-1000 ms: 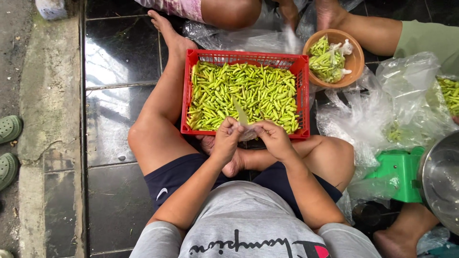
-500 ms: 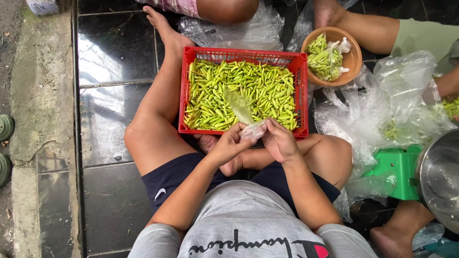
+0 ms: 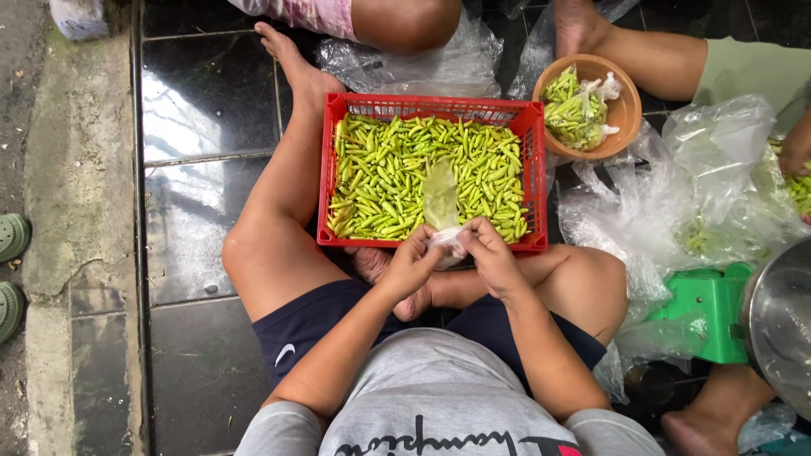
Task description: Bagging small green peppers from a crate into plastic bags
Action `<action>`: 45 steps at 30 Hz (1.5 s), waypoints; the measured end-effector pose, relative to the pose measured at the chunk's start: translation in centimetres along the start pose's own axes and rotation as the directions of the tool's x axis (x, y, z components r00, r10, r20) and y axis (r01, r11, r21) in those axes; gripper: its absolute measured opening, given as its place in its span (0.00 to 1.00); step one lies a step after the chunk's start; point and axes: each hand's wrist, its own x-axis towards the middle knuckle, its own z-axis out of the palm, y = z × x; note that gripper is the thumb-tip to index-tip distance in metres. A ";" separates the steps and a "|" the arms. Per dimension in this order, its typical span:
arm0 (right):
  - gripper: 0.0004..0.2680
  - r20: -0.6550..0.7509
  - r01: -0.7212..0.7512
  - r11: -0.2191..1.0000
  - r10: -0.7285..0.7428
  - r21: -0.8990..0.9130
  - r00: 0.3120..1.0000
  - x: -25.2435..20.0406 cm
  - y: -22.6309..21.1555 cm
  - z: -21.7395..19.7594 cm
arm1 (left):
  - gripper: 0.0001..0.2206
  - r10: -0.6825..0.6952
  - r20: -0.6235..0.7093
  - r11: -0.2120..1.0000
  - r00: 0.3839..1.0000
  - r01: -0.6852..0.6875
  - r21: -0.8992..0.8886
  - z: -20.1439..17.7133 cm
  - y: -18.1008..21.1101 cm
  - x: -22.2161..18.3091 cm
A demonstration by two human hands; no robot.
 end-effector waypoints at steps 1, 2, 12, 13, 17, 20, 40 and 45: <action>0.02 0.000 0.002 1.000 -0.002 0.001 1.000 -0.2 -1.3 0.8 | 0.06 0.001 0.002 1.000 1.000 -0.001 0.002 -0.4 -0.9 0.3; 0.06 0.039 0.001 1.000 0.000 -0.023 0.999 -0.4 -2.5 1.6 | 0.06 -0.004 -0.073 0.998 0.997 -0.001 -0.068 -0.8 -1.9 0.5; 0.03 -0.020 0.064 0.975 -0.070 -0.212 0.997 0.5 0.7 0.0 | 0.13 0.006 -0.085 0.989 0.996 0.006 0.145 0.0 -1.7 -0.4; 0.03 -0.019 0.065 0.975 -0.070 -0.213 0.997 0.2 -0.5 1.3 | 0.13 0.008 -0.085 0.990 0.996 0.004 0.144 -0.1 -0.7 -0.2; 0.11 -0.016 0.074 0.960 -0.081 -0.272 0.997 -0.6 -3.0 3.7 | 0.05 0.096 -0.233 0.953 0.968 -0.022 0.303 -0.5 0.2 0.2; 0.17 -0.113 0.110 0.920 -0.164 -0.376 0.980 0.0 -1.3 2.4 | 0.06 0.179 -0.271 0.932 0.946 -0.075 0.355 0.1 -0.3 0.2; 0.22 0.013 0.072 0.310 -0.186 -0.948 0.982 -1.2 -5.7 3.5 | 0.07 0.465 0.260 0.094 0.846 -0.339 0.936 0.9 6.1 -0.4; 0.27 0.102 0.118 0.096 -0.154 -0.988 0.983 -0.5 -7.2 3.0 | 0.04 0.494 0.362 -0.013 0.790 -0.409 0.912 2.2 8.2 -0.8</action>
